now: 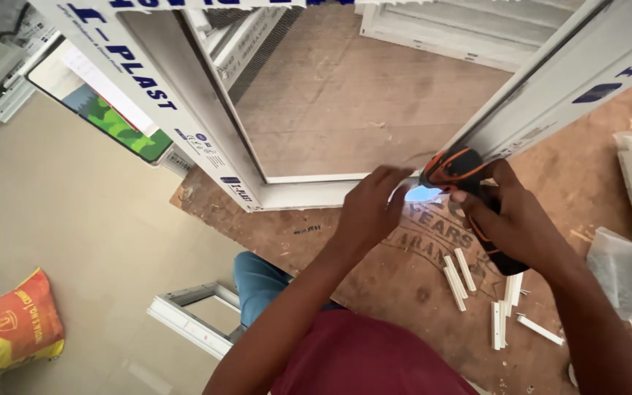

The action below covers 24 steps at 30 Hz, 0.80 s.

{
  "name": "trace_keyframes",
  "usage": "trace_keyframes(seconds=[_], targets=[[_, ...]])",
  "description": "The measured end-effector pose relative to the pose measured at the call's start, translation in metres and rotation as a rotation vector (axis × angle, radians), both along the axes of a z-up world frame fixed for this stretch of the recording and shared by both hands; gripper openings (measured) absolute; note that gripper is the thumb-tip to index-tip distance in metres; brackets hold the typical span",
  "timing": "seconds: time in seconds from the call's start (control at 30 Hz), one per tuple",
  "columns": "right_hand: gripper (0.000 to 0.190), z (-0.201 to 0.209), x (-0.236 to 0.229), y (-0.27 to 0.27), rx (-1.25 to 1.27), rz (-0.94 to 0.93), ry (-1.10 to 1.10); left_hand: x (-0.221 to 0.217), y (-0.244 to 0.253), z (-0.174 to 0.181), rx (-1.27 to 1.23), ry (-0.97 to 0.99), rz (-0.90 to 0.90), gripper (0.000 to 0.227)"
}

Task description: Assembling hardware and sealants onto a uPVC window frame in a workshop.

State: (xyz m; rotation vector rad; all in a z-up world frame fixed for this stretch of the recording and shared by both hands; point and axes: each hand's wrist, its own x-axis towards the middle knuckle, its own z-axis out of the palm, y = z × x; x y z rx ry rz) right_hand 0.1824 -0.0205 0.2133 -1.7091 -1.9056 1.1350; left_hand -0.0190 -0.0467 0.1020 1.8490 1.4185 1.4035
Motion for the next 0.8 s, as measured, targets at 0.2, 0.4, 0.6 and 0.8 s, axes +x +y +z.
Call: trace_keyframes(seconds=[0.2,0.4,0.6,0.8], targets=[[0.044,-0.008,0.013,0.013,-0.114,-0.018,0.006,-0.01,-0.001,-0.079,-0.105,0.351,0.047,0.039],[0.057,0.003,0.003,0.013,-0.086,0.036,-0.249,-0.013,0.005,-0.072,-0.079,0.395,0.027,0.043],[0.055,-0.001,0.015,0.017,-0.086,0.11,-0.34,-0.003,0.016,-0.072,-0.068,0.449,0.036,0.034],[0.049,-0.026,0.035,0.001,0.124,0.1,-0.311,0.008,0.013,-0.101,0.072,0.445,0.041,0.037]])
